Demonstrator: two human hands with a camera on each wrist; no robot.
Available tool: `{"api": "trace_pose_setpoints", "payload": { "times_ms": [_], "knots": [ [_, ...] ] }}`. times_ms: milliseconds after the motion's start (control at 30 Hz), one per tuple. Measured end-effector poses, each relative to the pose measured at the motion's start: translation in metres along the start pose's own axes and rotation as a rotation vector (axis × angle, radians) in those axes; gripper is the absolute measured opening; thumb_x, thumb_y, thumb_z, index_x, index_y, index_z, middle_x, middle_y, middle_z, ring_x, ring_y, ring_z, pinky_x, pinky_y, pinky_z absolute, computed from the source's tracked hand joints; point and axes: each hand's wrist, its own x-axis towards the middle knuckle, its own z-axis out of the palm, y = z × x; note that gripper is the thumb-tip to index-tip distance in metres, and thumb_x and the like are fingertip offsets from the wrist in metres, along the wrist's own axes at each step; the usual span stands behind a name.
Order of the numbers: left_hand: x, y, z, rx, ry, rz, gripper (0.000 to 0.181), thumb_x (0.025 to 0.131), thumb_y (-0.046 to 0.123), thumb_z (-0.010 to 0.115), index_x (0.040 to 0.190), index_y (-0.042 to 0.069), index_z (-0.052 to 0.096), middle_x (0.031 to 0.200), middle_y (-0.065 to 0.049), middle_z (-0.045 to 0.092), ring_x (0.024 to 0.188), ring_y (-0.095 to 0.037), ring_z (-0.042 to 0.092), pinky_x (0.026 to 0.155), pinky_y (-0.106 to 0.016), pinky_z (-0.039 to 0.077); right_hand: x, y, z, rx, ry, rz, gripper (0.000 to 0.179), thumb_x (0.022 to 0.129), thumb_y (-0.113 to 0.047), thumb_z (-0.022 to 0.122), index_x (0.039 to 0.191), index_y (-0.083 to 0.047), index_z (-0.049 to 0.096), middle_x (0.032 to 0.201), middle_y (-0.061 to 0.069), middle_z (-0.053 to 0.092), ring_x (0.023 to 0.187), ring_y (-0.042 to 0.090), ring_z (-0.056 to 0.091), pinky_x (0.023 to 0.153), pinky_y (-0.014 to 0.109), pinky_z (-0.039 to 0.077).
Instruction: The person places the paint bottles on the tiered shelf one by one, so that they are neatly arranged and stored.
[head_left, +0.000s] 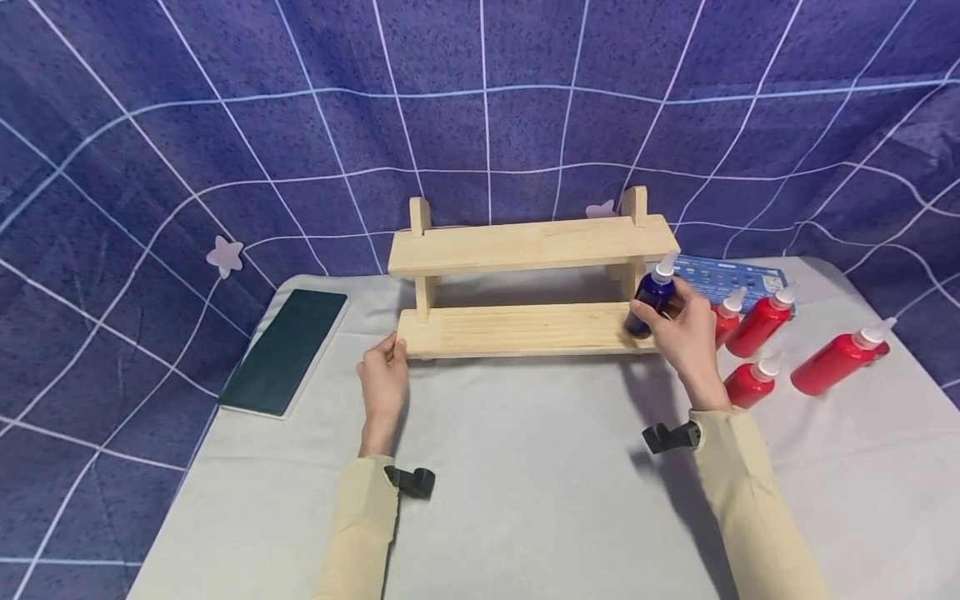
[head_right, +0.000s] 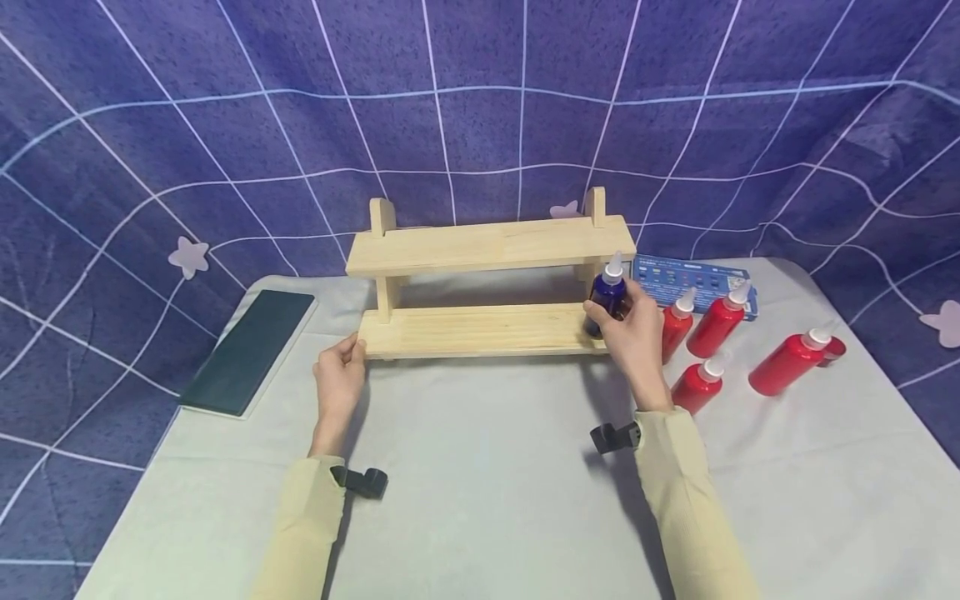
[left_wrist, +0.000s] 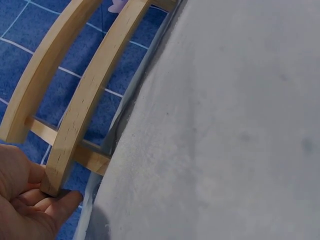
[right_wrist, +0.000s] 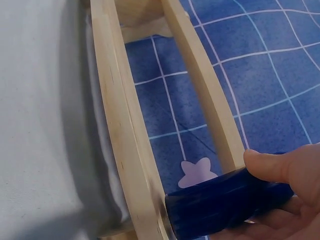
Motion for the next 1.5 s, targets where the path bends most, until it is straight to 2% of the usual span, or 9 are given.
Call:
{"api": "trace_pose_setpoints", "payload": {
  "times_ms": [233, 500, 667, 833, 900, 1033, 1300, 1500],
  "knots": [
    [0.0, 0.0, 0.001, 0.015, 0.0, 0.005, 0.032, 0.099, 0.012, 0.056, 0.125, -0.005, 0.063, 0.114, -0.024, 0.067, 0.103, -0.03, 0.068, 0.085, -0.043, 0.057, 0.0, 0.003, -0.001, 0.008, -0.013, 0.002, 0.045, 0.087, -0.01, 0.073, 0.127, 0.004, 0.058, 0.118, 0.022, 0.067, 0.107, 0.025, 0.064, 0.097, 0.033, 0.051],
    [0.0, -0.002, 0.002, 0.026, 0.002, 0.01, 0.033, 0.1, 0.012, 0.055, 0.127, -0.005, 0.061, 0.115, -0.025, 0.066, 0.104, -0.031, 0.068, 0.084, -0.043, 0.057, 0.002, 0.006, -0.003, 0.017, -0.052, 0.006, 0.049, 0.089, -0.01, 0.071, 0.131, 0.006, 0.053, 0.123, 0.027, 0.063, 0.112, 0.033, 0.062, 0.099, 0.041, 0.049],
    [-0.002, 0.0, 0.003, 0.018, -0.012, 0.013, 0.033, 0.1, 0.013, 0.055, 0.128, -0.005, 0.061, 0.116, -0.026, 0.066, 0.105, -0.032, 0.067, 0.084, -0.043, 0.057, -0.001, 0.008, -0.005, 0.03, -0.089, -0.001, 0.054, 0.091, -0.011, 0.068, 0.136, 0.008, 0.044, 0.131, 0.031, 0.056, 0.123, 0.039, 0.055, 0.104, 0.047, 0.044],
    [-0.002, -0.004, 0.004, 0.023, -0.026, 0.008, 0.035, 0.101, 0.015, 0.054, 0.129, -0.005, 0.06, 0.117, -0.025, 0.066, 0.106, -0.033, 0.067, 0.085, -0.044, 0.056, -0.006, 0.002, -0.014, 0.03, -0.125, -0.025, 0.074, 0.092, -0.014, 0.067, 0.149, 0.007, 0.024, 0.143, 0.035, 0.041, 0.133, 0.045, 0.042, 0.109, 0.052, 0.036],
    [-0.001, -0.004, 0.003, 0.024, -0.019, 0.012, 0.034, 0.101, 0.015, 0.054, 0.128, -0.005, 0.06, 0.116, -0.025, 0.066, 0.105, -0.033, 0.067, 0.085, -0.044, 0.057, -0.009, -0.004, -0.019, 0.038, -0.126, -0.031, 0.081, 0.093, -0.016, 0.066, 0.153, 0.004, 0.015, 0.148, 0.034, 0.035, 0.137, 0.044, 0.036, 0.112, 0.053, 0.033],
    [0.0, -0.005, 0.002, 0.023, -0.005, 0.016, 0.033, 0.1, 0.014, 0.055, 0.127, -0.005, 0.061, 0.115, -0.025, 0.066, 0.104, -0.033, 0.067, 0.085, -0.045, 0.056, -0.017, -0.017, -0.031, 0.055, -0.114, -0.049, 0.085, 0.094, -0.019, 0.066, 0.156, -0.001, 0.011, 0.153, 0.028, 0.03, 0.141, 0.039, 0.032, 0.114, 0.051, 0.03],
    [0.001, -0.006, 0.002, 0.024, -0.03, 0.004, 0.035, 0.101, 0.016, 0.054, 0.129, -0.004, 0.06, 0.117, -0.025, 0.066, 0.105, -0.034, 0.067, 0.086, -0.046, 0.056, -0.035, -0.034, -0.062, 0.079, -0.019, -0.087, 0.079, 0.093, -0.018, 0.067, 0.156, -0.007, 0.021, 0.153, 0.019, 0.037, 0.139, 0.034, 0.038, 0.111, 0.043, 0.037],
    [0.001, -0.005, 0.001, 0.023, -0.027, 0.011, 0.036, 0.101, 0.016, 0.053, 0.131, -0.004, 0.059, 0.118, -0.026, 0.065, 0.107, -0.034, 0.066, 0.087, -0.045, 0.056, -0.042, -0.039, -0.086, 0.047, 0.051, -0.092, 0.076, 0.092, -0.017, 0.068, 0.155, -0.013, 0.025, 0.152, 0.016, 0.04, 0.139, 0.028, 0.041, 0.109, 0.034, 0.039]
  ]
}}
